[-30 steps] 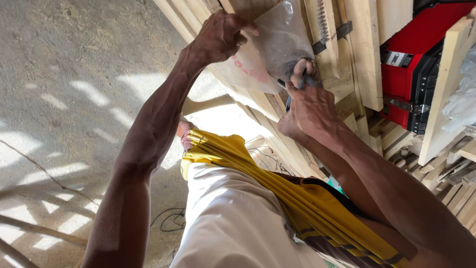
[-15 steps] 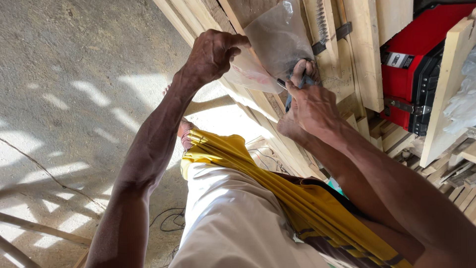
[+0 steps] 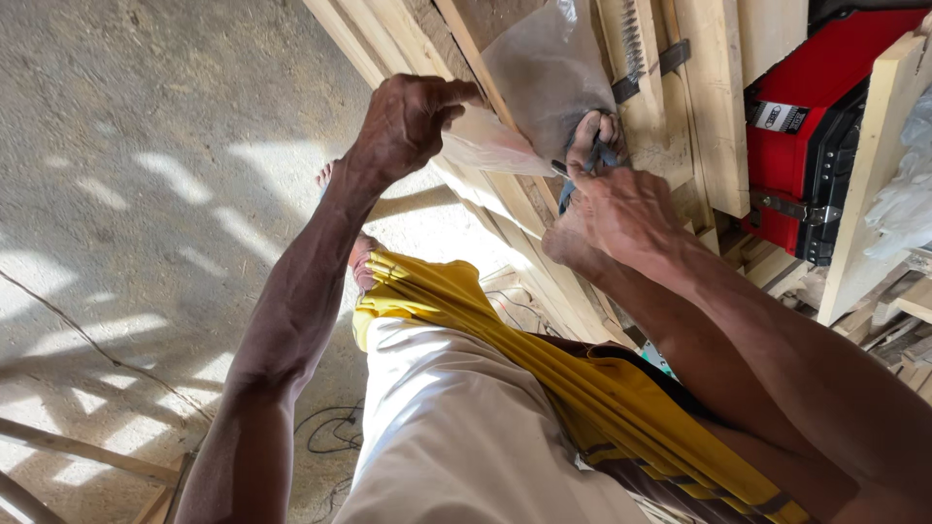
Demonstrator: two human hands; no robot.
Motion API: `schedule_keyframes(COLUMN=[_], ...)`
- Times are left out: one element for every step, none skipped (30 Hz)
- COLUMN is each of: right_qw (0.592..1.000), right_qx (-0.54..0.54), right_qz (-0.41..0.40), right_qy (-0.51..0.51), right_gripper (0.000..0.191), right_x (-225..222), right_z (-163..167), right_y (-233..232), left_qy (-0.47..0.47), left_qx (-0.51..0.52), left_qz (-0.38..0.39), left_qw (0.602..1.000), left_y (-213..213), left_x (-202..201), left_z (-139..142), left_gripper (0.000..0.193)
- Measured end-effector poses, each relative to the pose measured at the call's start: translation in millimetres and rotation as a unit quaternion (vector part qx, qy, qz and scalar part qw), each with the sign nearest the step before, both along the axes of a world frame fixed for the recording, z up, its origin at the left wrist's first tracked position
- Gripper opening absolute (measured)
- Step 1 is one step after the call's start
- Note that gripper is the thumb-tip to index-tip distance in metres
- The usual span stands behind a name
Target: The person retrieves a plastic bag from a shelf, cuts it open with a knife, and removes small metal hardware pieces. They then unwrap the pieces from protective plastic and inspect them on a workbench.
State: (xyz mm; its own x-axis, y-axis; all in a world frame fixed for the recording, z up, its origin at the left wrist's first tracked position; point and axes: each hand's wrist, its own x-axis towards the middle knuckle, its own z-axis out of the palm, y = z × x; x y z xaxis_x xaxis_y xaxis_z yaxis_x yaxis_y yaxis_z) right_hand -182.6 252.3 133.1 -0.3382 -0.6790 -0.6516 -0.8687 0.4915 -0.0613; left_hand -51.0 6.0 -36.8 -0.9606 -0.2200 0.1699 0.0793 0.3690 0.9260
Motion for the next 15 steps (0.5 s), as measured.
schedule_keyframes(right_qw=[0.998, 0.994, 0.996, 0.998, 0.999, 0.999, 0.999, 0.998, 0.999, 0.999, 0.998, 0.999, 0.999, 0.999, 0.997], right_qx=[0.058, 0.110, 0.082, 0.060, 0.036, 0.043, 0.048, 0.056, 0.051, 0.046, 0.043, 0.038, 0.037, 0.045, 0.071], right_qz=[-0.013, -0.024, -0.013, -0.007, -0.004, -0.006, -0.003, 0.001, 0.006, 0.010, 0.013, 0.014, 0.019, 0.016, 0.009], right_qy=[-0.005, -0.007, -0.010, -0.015, -0.018, -0.014, -0.011, -0.012, 0.001, 0.018, 0.033, 0.036, 0.035, 0.026, 0.021], right_gripper=[0.050, 0.054, 0.058, 0.062, 0.065, 0.065, 0.064, 0.063, 0.059, 0.056, 0.054, 0.051, 0.049, 0.049, 0.054], right_x=[-1.9, -4.7, -4.6, -4.3, -2.8, -0.9, 0.2, 2.0, 2.3, 0.6, 2.2, 2.2, 0.9, 5.0, 5.4], right_z=[11.4, 18.6, 23.6, 30.8, 33.5, 30.6, 24.3, 16.8, 5.4, -7.4, -15.3, -19.0, -19.2, -15.0, -7.3], right_y=[8.3, 11.5, 13.0, 15.1, 14.5, 10.8, 5.4, 0.8, -5.2, -12.2, -14.7, -14.5, -12.9, -7.6, -1.7], left_qy=[-0.013, -0.024, -0.005, 0.012, 0.030, 0.019, 0.007, -0.011, -0.012, -0.009, -0.009, 0.012, 0.029, 0.038, 0.021], left_qx=[0.010, 0.015, 0.012, 0.013, 0.013, 0.019, 0.023, 0.029, 0.027, 0.025, 0.024, 0.008, -0.003, -0.007, -0.001], left_qz=[0.005, 0.013, 0.018, 0.018, 0.015, 0.011, 0.013, 0.016, 0.017, 0.018, 0.017, 0.023, 0.031, 0.033, 0.025], left_qw=[1.000, 1.000, 1.000, 1.000, 0.999, 1.000, 1.000, 0.999, 0.999, 0.999, 1.000, 1.000, 0.999, 0.999, 0.999], left_y=[-0.6, -3.5, -5.5, -5.1, -4.3, -4.4, -3.4, -1.2, 1.2, 4.0, 6.2, 5.8, 5.3, 7.1, 6.6], left_x=[1.3, 1.5, 2.6, 4.5, 6.3, 7.2, 8.7, 12.0, 14.3, 14.5, 16.2, 14.7, 13.0, 17.1, 18.1], left_z=[-0.8, -2.2, -3.3, -3.2, -2.6, -1.5, 0.6, 3.8, 7.2, 10.7, 14.1, 16.1, 17.8, 20.3, 21.2], left_gripper=[0.022, 0.021, 0.021, 0.021, 0.022, 0.022, 0.022, 0.023, 0.023, 0.023, 0.024, 0.023, 0.023, 0.023, 0.022])
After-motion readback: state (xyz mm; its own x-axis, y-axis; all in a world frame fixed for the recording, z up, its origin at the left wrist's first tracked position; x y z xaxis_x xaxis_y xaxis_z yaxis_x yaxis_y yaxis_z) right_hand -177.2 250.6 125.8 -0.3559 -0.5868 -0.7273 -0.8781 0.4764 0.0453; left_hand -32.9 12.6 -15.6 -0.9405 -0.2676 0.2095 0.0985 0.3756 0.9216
